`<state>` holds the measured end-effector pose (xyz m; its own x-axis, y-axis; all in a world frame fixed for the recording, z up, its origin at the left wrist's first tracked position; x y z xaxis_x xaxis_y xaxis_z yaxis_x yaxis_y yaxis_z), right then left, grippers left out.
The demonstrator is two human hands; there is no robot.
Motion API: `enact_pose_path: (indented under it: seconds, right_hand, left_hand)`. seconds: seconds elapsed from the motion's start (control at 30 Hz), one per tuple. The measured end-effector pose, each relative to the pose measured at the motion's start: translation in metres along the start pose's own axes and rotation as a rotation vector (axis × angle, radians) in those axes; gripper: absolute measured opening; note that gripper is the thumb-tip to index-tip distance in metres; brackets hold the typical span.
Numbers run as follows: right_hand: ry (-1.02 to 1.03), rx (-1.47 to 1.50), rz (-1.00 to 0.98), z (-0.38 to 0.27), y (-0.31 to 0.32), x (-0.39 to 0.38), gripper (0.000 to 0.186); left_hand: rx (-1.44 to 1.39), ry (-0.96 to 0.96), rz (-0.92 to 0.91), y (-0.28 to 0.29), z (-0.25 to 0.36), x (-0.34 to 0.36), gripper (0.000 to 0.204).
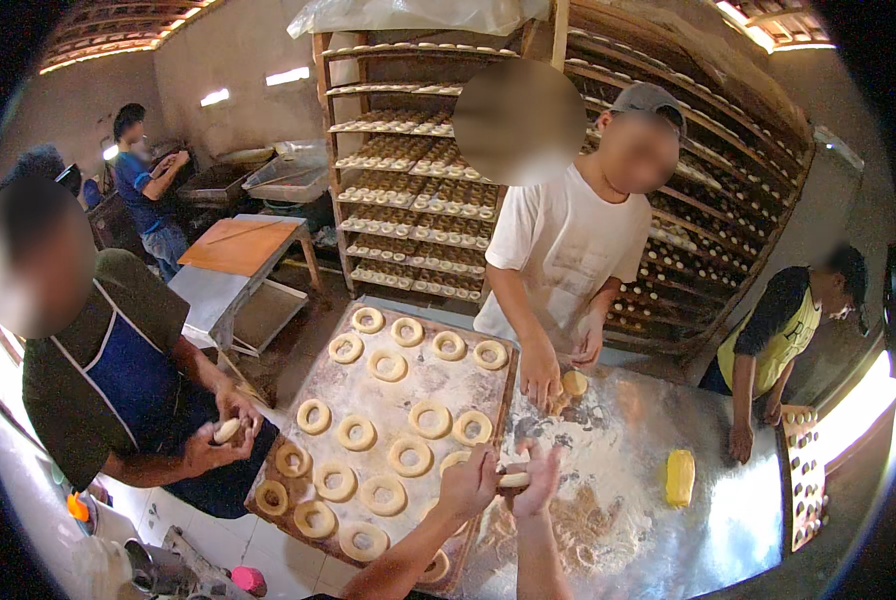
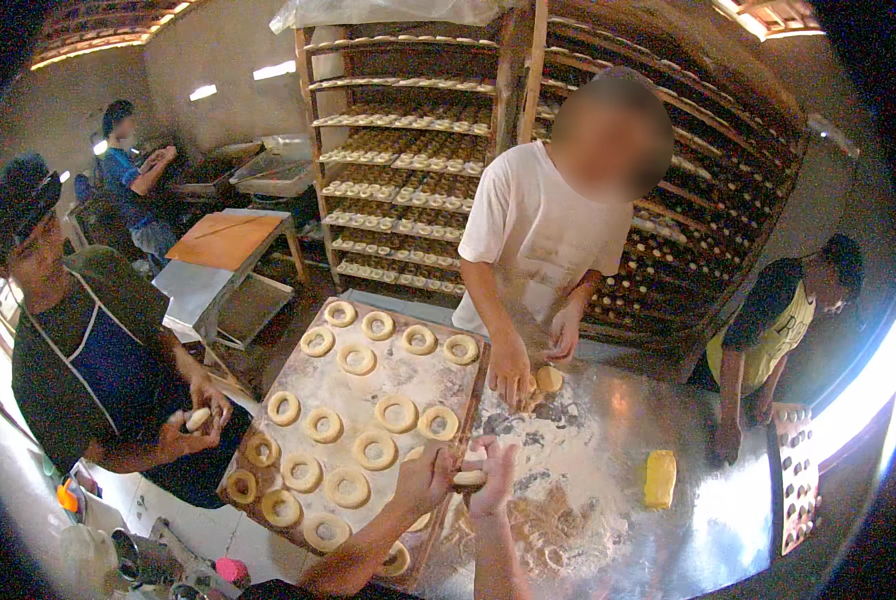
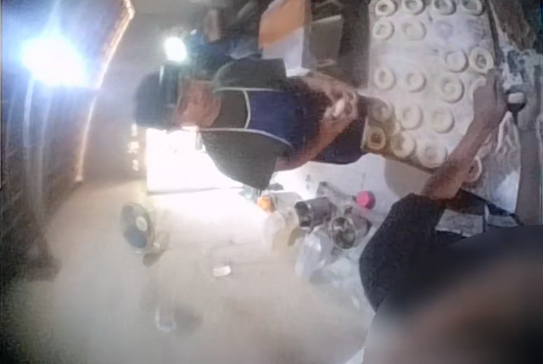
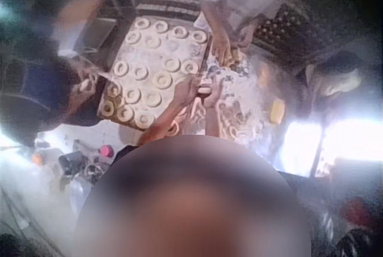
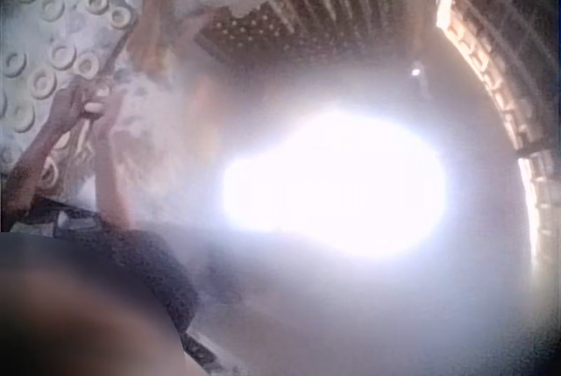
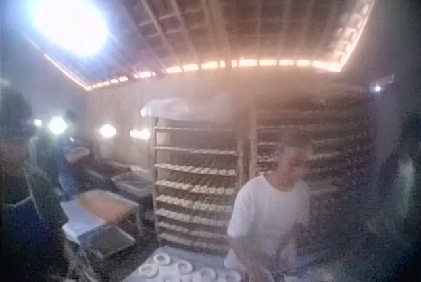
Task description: The person shapes dough into ring forms by hand and places them on a wooden board. They repeatedly pick up dough pieces, form them into circles, and arrange them in rows on the board while coworkers work nearby.
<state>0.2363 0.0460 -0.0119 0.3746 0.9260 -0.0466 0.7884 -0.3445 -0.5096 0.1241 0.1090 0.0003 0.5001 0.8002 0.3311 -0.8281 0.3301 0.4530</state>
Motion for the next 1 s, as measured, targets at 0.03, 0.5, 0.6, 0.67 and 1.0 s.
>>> enact_pose_path:
  seconds: [0.03, 0.5, 0.6, 0.67, 1.0]
  right_hand:
    - [-0.112, -0.192, 0.148, 0.006, -0.001, 0.006, 0.077]
    - [0.149, -0.286, 0.135, 0.021, -0.004, 0.107, 0.063]
    - [0.146, -0.488, 0.133, 0.023, 0.009, 0.13, 0.067]
    - [0.066, 0.008, 0.003, 0.024, 0.019, 0.145, 0.064]
    - [-0.112, -0.112, 0.389, 0.021, 0.044, 0.208, 0.066]
  left_hand:
    - [0.071, -0.005, -0.038, 0.002, -0.004, 0.005, 0.022]
    - [-0.135, 0.107, -0.341, 0.007, -0.052, 0.112, 0.04]
    - [0.07, 0.156, -0.411, 0.0, -0.067, 0.131, 0.042]
    - [-0.101, 0.122, -0.323, 0.0, -0.077, 0.146, 0.044]
    - [0.036, 0.173, -0.222, -0.041, -0.111, 0.233, 0.038]
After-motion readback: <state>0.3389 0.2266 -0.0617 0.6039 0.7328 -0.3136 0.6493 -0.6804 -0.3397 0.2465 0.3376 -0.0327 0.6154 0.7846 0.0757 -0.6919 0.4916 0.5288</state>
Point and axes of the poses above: each hand's wrist, its own x-axis towards the middle knuckle, its own y-axis out of the back of the hand, z = x × y, the point moved 3 cm from there along x, towards the middle knuckle, and after that the axes turned 1 degree about -y, right-handed, at the moved point
